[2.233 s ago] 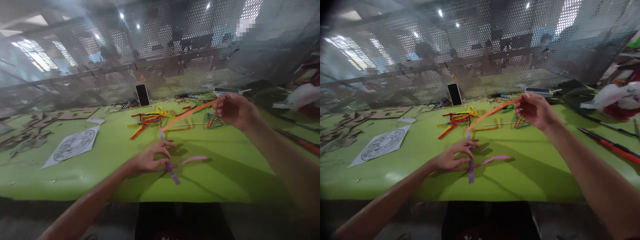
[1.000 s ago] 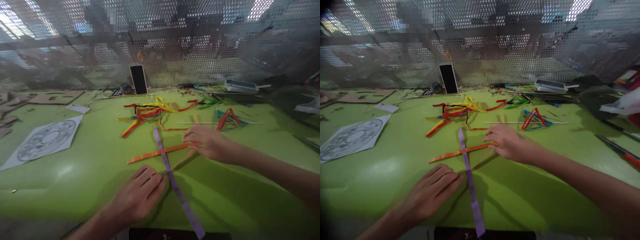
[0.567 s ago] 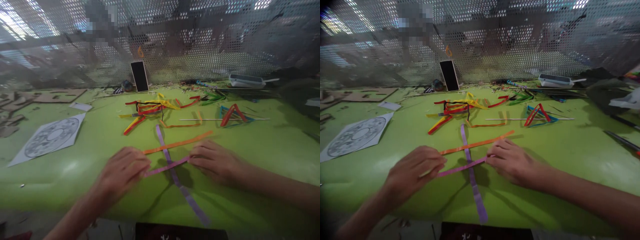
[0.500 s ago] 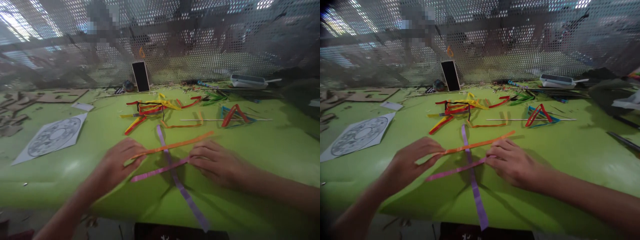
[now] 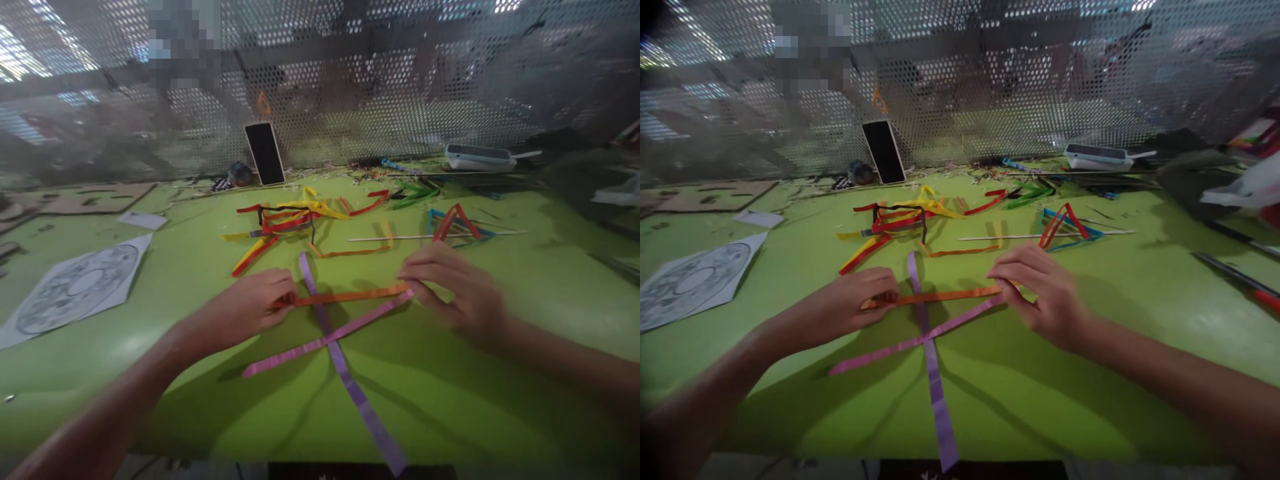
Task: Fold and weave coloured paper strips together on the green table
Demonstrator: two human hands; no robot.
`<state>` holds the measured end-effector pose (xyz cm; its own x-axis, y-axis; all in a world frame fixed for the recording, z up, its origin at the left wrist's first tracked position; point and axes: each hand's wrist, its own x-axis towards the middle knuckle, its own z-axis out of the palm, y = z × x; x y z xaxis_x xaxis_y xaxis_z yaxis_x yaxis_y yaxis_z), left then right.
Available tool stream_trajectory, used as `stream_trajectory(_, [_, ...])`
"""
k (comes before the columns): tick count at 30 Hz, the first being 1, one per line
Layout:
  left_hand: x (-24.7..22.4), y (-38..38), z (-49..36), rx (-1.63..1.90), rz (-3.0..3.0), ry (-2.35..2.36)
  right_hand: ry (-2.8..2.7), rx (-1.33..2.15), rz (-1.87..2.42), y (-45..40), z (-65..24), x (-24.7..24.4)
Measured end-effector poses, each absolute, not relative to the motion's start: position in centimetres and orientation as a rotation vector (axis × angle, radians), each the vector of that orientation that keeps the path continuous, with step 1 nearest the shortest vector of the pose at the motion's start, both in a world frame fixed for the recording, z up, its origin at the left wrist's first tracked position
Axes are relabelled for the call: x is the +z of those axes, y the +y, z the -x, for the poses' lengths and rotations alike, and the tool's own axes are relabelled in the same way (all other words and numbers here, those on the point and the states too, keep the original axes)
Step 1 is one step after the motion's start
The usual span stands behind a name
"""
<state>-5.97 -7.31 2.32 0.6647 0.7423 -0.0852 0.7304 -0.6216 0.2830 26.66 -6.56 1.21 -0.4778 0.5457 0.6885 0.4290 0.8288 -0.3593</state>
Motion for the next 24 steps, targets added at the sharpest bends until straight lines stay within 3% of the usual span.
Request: stream_trajectory(24, [1.0, -7.7, 7.1, 0.308, -2.493, 0.955, -2.259, 0.093, 0.711, -5.3, -27.5, 0.5])
